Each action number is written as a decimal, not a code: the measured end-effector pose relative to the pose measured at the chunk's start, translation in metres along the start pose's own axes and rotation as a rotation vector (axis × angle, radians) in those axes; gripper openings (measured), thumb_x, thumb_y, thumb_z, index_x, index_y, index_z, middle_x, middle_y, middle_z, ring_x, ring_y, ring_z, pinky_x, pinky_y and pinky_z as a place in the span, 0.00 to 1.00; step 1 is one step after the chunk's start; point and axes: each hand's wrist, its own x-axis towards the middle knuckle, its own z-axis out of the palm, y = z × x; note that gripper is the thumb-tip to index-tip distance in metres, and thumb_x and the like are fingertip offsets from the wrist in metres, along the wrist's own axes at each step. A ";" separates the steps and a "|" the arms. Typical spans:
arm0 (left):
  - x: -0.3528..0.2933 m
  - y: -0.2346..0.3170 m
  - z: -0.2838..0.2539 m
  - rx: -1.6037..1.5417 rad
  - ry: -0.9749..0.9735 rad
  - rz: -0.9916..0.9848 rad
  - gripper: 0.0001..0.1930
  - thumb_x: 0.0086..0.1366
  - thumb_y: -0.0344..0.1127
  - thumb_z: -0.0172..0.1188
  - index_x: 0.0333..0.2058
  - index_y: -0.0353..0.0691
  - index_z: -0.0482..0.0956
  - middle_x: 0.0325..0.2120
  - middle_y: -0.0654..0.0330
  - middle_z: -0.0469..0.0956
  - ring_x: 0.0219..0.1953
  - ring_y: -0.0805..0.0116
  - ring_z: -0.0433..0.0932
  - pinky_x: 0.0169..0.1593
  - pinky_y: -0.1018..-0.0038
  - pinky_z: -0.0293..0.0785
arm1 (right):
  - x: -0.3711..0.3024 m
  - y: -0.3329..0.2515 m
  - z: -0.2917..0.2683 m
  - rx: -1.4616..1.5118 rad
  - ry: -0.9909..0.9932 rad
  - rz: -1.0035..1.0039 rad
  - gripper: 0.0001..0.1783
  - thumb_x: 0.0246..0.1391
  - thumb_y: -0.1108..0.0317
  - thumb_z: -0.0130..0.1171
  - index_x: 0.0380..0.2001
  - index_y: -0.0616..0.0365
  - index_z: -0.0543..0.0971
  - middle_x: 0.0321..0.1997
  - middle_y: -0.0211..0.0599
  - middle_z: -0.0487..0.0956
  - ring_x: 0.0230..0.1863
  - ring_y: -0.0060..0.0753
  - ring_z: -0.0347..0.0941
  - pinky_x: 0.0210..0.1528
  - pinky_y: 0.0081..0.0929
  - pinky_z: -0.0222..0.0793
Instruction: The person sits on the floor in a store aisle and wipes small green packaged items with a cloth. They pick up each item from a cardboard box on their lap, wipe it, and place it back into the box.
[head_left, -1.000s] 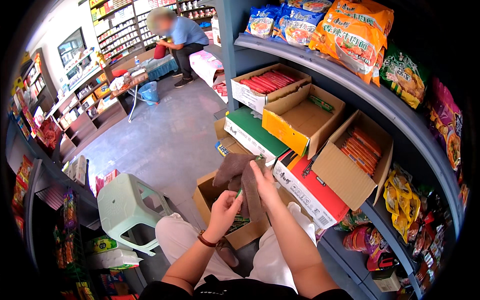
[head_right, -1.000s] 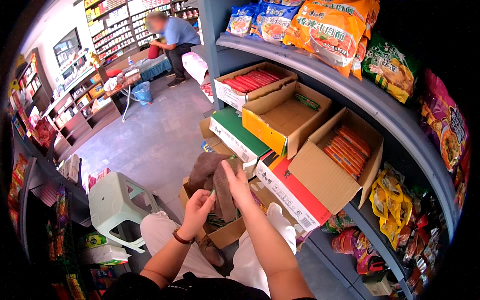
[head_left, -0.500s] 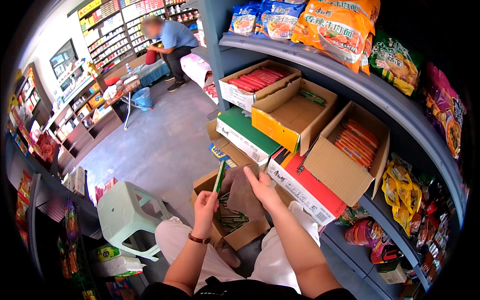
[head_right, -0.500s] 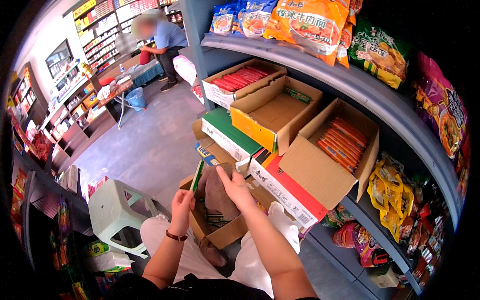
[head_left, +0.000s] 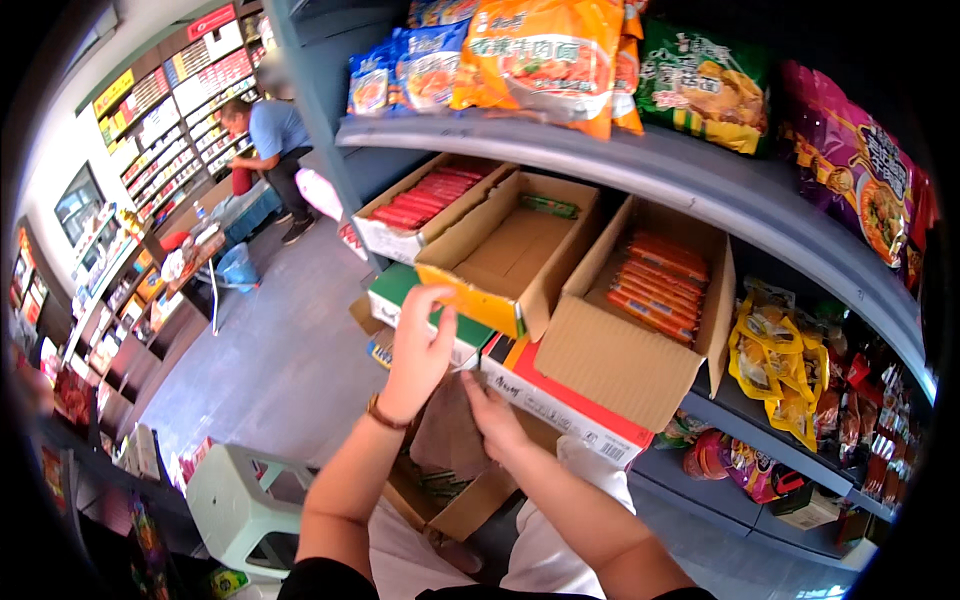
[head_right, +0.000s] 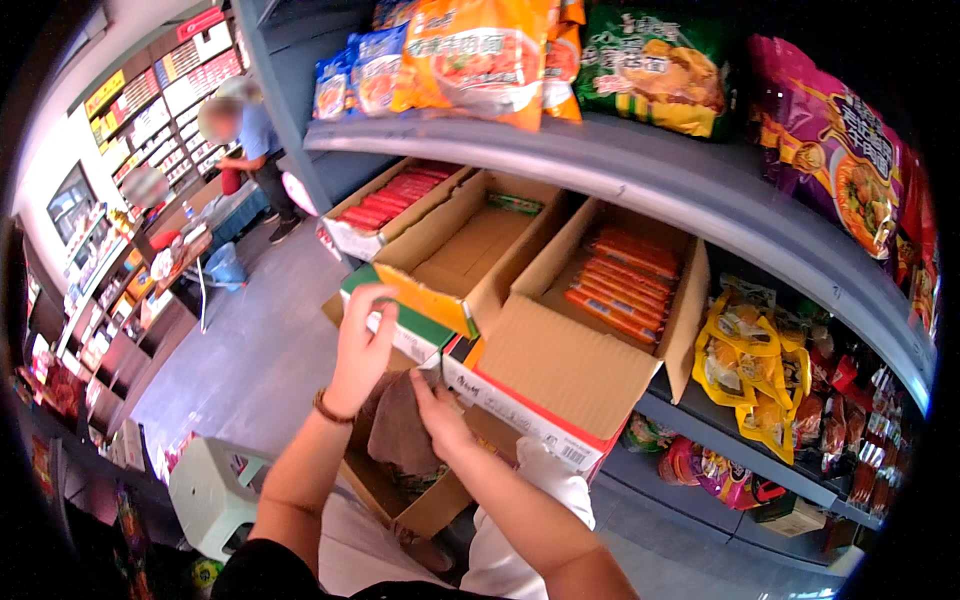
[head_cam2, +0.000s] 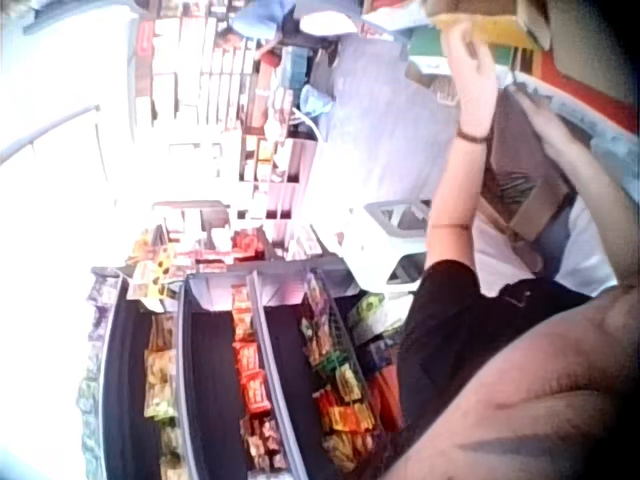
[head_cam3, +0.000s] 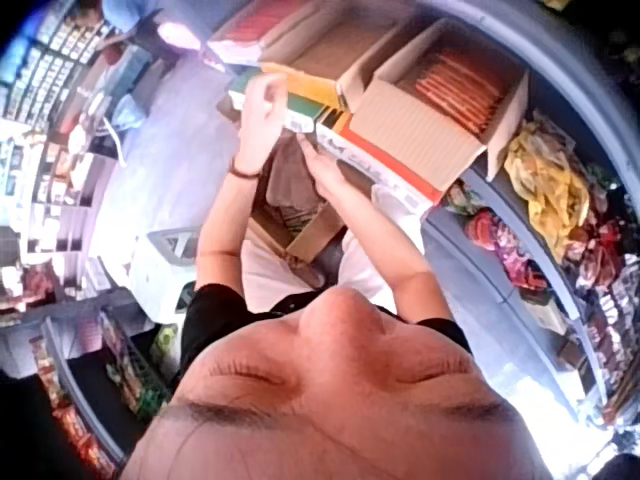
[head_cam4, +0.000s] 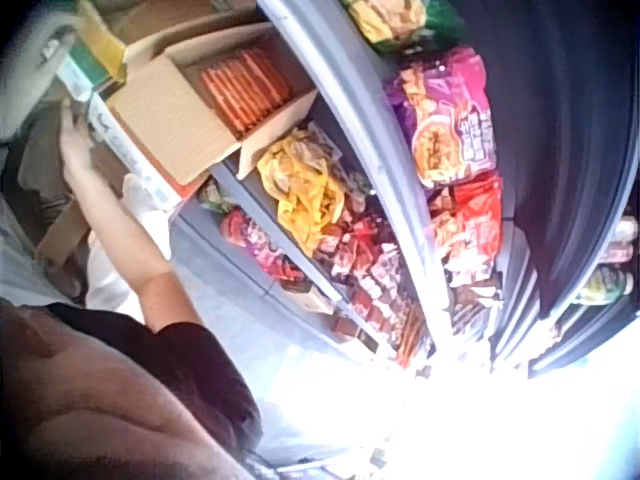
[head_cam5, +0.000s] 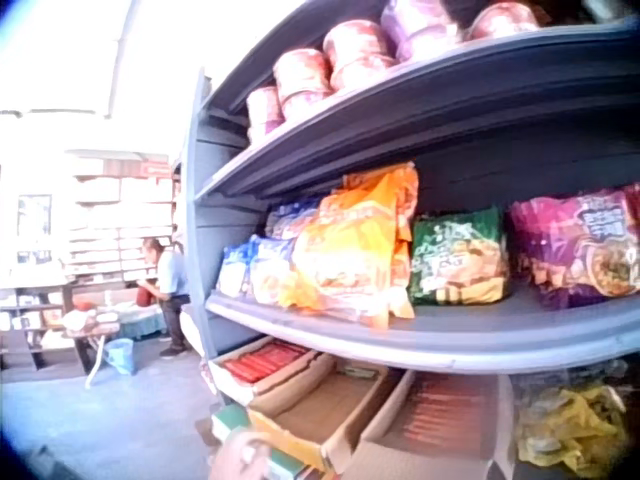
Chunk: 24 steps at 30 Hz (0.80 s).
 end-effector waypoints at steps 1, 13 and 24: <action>0.025 -0.002 0.017 -0.010 -0.099 0.033 0.11 0.58 0.22 0.52 0.40 0.35 0.69 0.35 0.52 0.71 0.39 0.59 0.73 0.44 0.72 0.69 | -0.003 -0.006 0.003 0.043 -0.014 0.019 0.37 0.55 0.47 0.53 0.55 0.70 0.64 0.58 0.46 0.66 0.59 0.34 0.60 0.60 0.26 0.54; 0.195 -0.130 0.226 0.186 -0.099 0.348 0.17 0.63 0.40 0.44 0.44 0.38 0.74 0.44 0.41 0.72 0.49 0.47 0.70 0.55 0.61 0.63 | 0.024 0.009 0.044 0.488 -0.378 0.020 0.21 0.57 0.59 0.51 0.51 0.59 0.69 0.51 0.35 0.72 0.52 0.27 0.65 0.51 0.25 0.62; 0.199 -0.143 0.261 0.403 -0.396 0.113 0.17 0.63 0.38 0.42 0.44 0.37 0.74 0.45 0.41 0.72 0.49 0.48 0.71 0.53 0.61 0.65 | 0.028 0.020 0.053 0.402 -0.462 -0.009 0.24 0.56 0.59 0.52 0.53 0.60 0.67 0.54 0.36 0.70 0.53 0.27 0.65 0.52 0.26 0.62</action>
